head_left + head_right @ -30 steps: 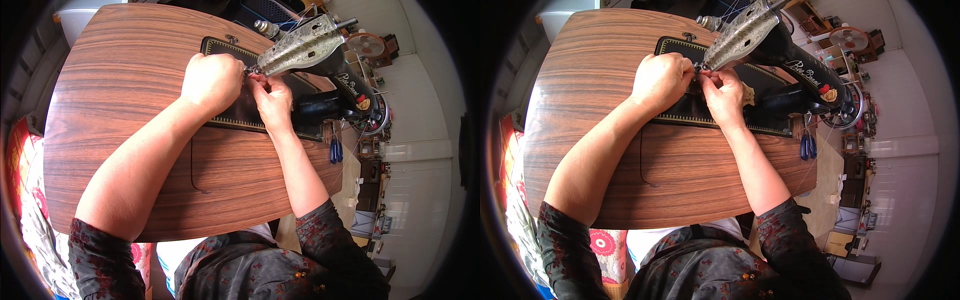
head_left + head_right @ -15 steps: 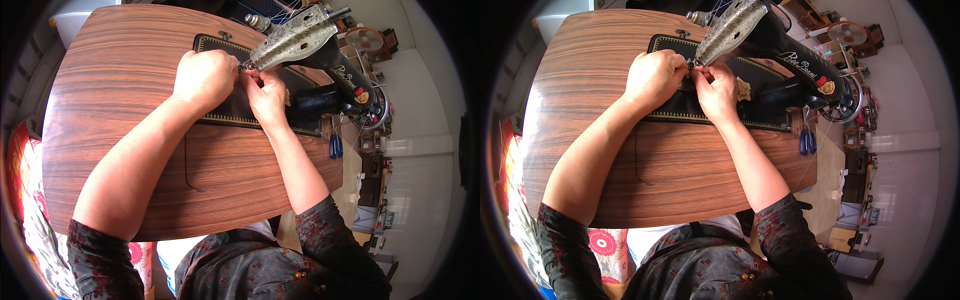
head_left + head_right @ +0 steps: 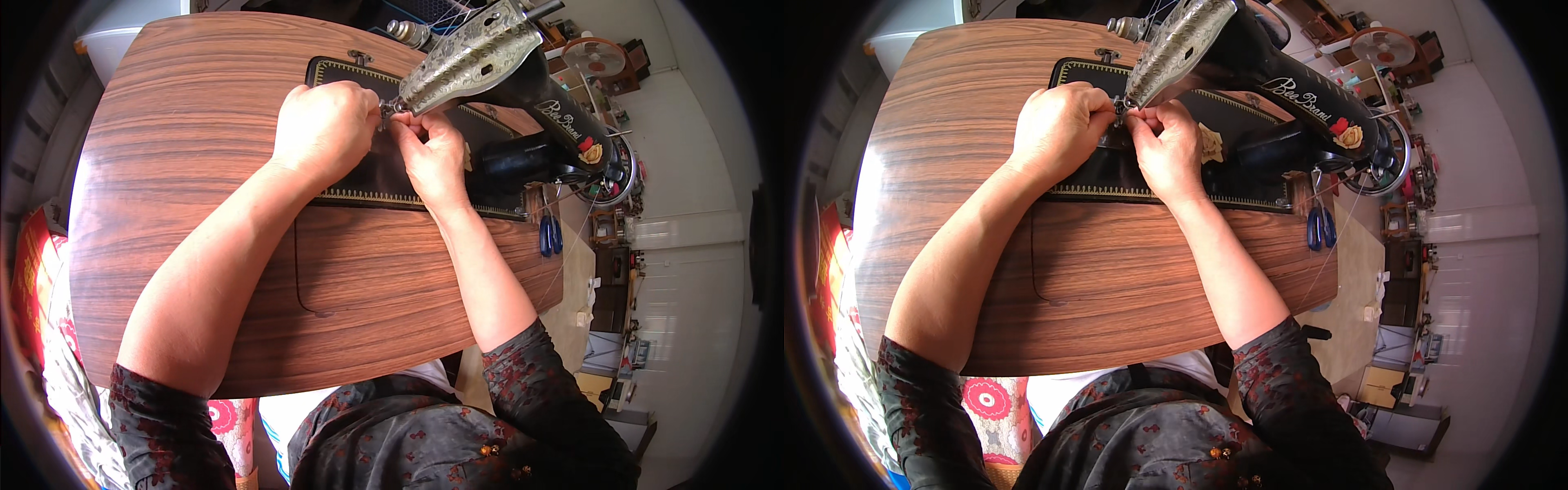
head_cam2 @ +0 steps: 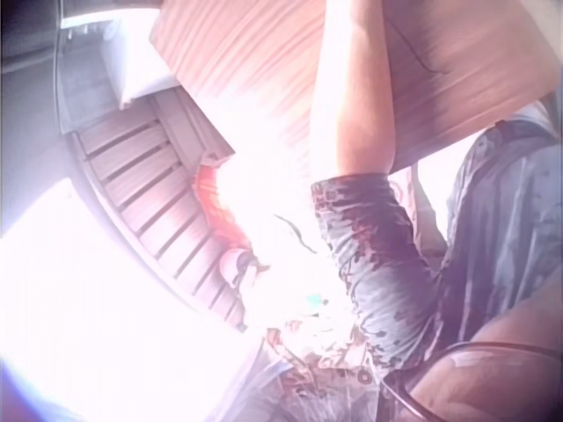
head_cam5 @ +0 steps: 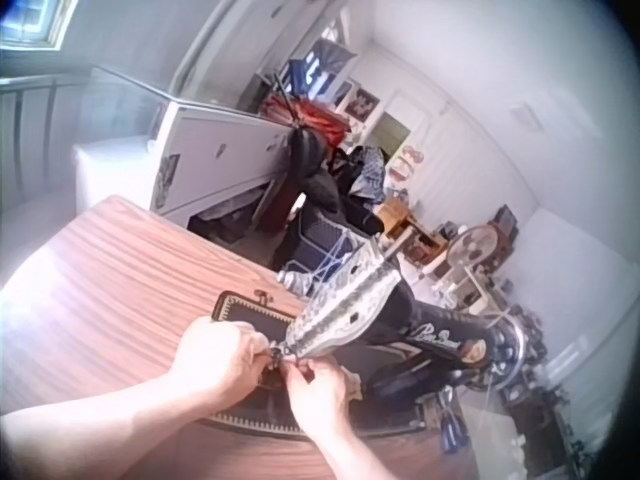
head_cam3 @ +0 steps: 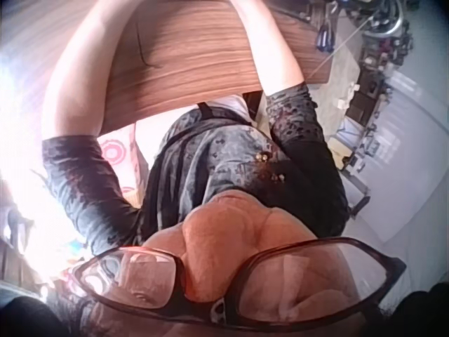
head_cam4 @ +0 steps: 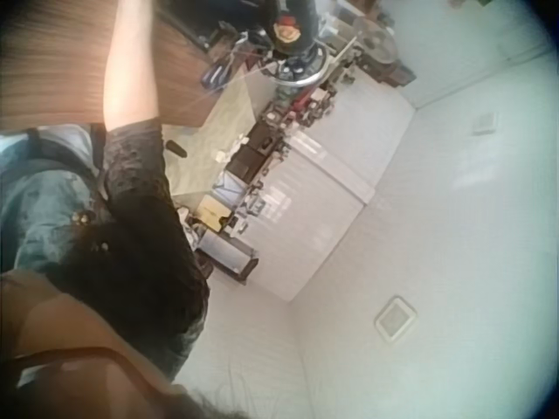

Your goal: The person prepares a sewing machine by inserting a bobbin, winding and placing a spool of thread, threading the needle, and trimming excess thread with scissors. They then pick up a piece of patterned fabric and position it under the presser foot.

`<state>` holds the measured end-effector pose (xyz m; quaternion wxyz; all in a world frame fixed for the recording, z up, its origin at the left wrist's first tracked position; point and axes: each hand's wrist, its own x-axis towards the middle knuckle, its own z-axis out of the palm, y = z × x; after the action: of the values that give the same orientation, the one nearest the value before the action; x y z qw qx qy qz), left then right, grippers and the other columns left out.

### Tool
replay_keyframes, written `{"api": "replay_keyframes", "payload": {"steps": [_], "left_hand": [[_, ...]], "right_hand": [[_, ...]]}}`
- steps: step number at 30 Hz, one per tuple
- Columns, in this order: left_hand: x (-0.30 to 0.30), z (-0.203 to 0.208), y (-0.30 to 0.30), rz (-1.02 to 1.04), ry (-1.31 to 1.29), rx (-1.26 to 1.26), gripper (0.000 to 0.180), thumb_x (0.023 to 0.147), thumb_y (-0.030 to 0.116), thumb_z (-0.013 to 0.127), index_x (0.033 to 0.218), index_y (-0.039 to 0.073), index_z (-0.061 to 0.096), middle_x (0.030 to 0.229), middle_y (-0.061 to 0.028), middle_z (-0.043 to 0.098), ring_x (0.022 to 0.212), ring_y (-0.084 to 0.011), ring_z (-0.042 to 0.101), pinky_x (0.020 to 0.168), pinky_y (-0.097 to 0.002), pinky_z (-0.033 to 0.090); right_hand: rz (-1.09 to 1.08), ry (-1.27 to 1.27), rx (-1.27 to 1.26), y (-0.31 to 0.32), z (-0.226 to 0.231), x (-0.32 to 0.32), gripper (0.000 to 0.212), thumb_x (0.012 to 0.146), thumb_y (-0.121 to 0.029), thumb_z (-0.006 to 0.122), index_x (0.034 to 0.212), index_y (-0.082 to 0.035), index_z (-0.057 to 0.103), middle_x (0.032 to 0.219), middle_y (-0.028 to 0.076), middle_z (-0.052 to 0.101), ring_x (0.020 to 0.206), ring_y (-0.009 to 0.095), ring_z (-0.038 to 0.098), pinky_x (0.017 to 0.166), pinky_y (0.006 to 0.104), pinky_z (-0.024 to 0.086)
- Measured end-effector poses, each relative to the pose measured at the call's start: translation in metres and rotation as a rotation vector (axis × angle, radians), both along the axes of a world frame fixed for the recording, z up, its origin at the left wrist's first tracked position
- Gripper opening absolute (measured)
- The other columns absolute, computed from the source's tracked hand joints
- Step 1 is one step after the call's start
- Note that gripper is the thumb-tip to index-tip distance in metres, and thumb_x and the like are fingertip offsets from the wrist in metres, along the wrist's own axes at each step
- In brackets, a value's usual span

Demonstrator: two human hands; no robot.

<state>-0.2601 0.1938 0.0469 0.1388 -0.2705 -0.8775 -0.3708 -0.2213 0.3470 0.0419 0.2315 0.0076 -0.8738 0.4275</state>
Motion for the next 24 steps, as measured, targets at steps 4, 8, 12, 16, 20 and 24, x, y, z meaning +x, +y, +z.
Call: {"api": "replay_keyframes", "payload": {"steps": [4, 8, 12, 16, 20, 24], "left_hand": [[0.000, -0.001, 0.000, 0.001, 0.002, -0.002, 0.011, 0.079, 0.018, 0.061, 0.076, 0.008, 0.066, 0.077, -0.0064, 0.063, 0.076, -0.0256, 0.060, 0.073, -0.0378, 0.045], [0.000, -0.002, 0.001, -0.012, 0.058, 0.044, 0.012, 0.079, 0.016, 0.058, 0.075, 0.007, 0.065, 0.075, -0.0077, 0.064, 0.074, -0.0273, 0.061, 0.070, -0.0386, 0.045], [0.001, -0.001, 0.001, -0.023, 0.048, 0.044, 0.011, 0.077, 0.018, 0.062, 0.078, 0.008, 0.065, 0.078, -0.0067, 0.062, 0.076, -0.0265, 0.060, 0.071, -0.0375, 0.046], [0.006, 0.002, 0.003, -0.030, 0.096, 0.061, 0.011, 0.073, 0.014, 0.066, 0.081, 0.008, 0.065, 0.080, -0.0081, 0.061, 0.075, -0.0276, 0.060, 0.066, -0.0379, 0.048], [0.011, 0.006, 0.003, -0.099, 0.202, 0.056, 0.016, 0.069, 0.009, 0.068, 0.080, 0.006, 0.059, 0.081, -0.0080, 0.059, 0.070, -0.0284, 0.060, 0.061, -0.0371, 0.049], [0.012, 0.007, 0.003, -0.128, 0.174, 0.132, 0.017, 0.067, 0.003, 0.067, 0.078, 0.005, 0.054, 0.079, -0.0078, 0.057, 0.065, -0.0278, 0.059, 0.056, -0.0355, 0.048]], "right_hand": [[0.016, -0.023, -0.040, 0.000, -0.002, -0.002, 0.011, 0.074, -0.003, 0.070, 0.079, 0.000, 0.062, 0.072, 0.006, 0.061, 0.062, 0.013, 0.059, 0.060, 0.0254, 0.047], [0.057, -0.008, -0.141, 0.002, -0.010, -0.006, 0.011, 0.074, -0.005, 0.071, 0.079, -0.001, 0.062, 0.072, 0.006, 0.061, 0.062, 0.013, 0.059, 0.059, 0.0258, 0.047], [0.033, 0.030, 0.017, 0.005, -0.008, -0.005, 0.010, 0.075, -0.007, 0.069, 0.078, -0.001, 0.061, 0.070, 0.007, 0.059, 0.061, 0.017, 0.059, 0.058, 0.0285, 0.047], [0.021, 0.102, 0.046, 0.010, -0.010, -0.005, 0.010, 0.076, -0.008, 0.067, 0.078, -0.001, 0.060, 0.068, 0.008, 0.058, 0.061, 0.020, 0.059, 0.058, 0.0308, 0.047], [-0.035, 0.101, -0.035, 0.011, 0.002, 0.004, 0.005, 0.081, -0.005, 0.062, 0.080, -0.002, 0.059, 0.072, 0.006, 0.059, 0.062, 0.015, 0.057, 0.058, 0.0285, 0.046], [0.010, -0.053, -0.405, 0.016, 0.009, 0.019, 0.007, 0.089, -0.005, 0.052, 0.083, -0.005, 0.055, 0.091, 0.006, 0.063, 0.070, 0.008, 0.056, 0.062, 0.0223, 0.044]]}}
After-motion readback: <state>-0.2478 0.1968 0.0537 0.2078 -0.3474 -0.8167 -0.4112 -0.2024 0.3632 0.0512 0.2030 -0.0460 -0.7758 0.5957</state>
